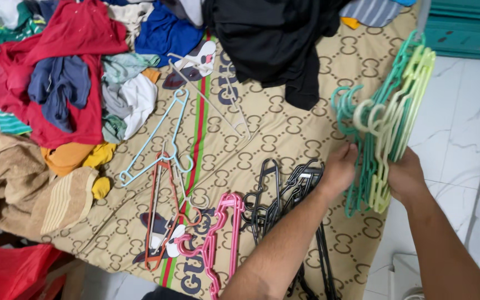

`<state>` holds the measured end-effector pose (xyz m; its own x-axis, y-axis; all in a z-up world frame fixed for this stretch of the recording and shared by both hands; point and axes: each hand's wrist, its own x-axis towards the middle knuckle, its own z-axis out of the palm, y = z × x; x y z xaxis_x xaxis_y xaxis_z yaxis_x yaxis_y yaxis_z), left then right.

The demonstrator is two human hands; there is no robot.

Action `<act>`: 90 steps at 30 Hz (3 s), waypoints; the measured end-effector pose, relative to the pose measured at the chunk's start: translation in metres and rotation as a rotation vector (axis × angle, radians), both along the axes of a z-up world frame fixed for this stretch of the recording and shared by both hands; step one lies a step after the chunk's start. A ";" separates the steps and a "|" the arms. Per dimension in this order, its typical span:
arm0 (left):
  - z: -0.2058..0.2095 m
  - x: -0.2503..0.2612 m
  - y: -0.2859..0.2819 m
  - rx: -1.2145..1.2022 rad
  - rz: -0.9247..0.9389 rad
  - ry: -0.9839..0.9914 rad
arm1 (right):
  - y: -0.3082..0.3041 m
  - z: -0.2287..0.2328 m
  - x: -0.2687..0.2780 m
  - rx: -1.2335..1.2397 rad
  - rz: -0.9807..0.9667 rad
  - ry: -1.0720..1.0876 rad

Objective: The person sorts a pile of mixed clothing items on a bed, folding and stacking them into a neat pile. They then gather a large number of plastic hangers of various colors, separating them by color and stacking them into organized bundles.

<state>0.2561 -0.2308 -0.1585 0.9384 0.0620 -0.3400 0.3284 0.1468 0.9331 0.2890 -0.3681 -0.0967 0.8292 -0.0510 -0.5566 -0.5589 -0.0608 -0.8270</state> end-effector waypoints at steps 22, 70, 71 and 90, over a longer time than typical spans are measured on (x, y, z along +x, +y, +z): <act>0.038 -0.271 0.407 1.072 0.346 0.681 | 0.052 -0.035 0.011 -1.252 0.213 -0.773; 0.008 -0.166 0.555 1.330 -0.525 0.111 | 0.453 0.066 -0.201 -0.036 -0.149 -0.284; 0.000 -0.164 0.554 1.292 -0.521 0.155 | 0.448 0.074 -0.199 -0.004 -0.134 -0.289; 0.165 -0.166 0.441 -0.178 -0.530 0.329 | 0.343 0.068 -0.074 0.393 -0.148 -0.485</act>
<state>0.0898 0.2099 0.0060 0.6713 -0.4653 -0.5770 0.6633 0.0296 0.7478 0.2146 -0.0247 -0.0290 0.9913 -0.0530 -0.1204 -0.0947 0.3478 -0.9328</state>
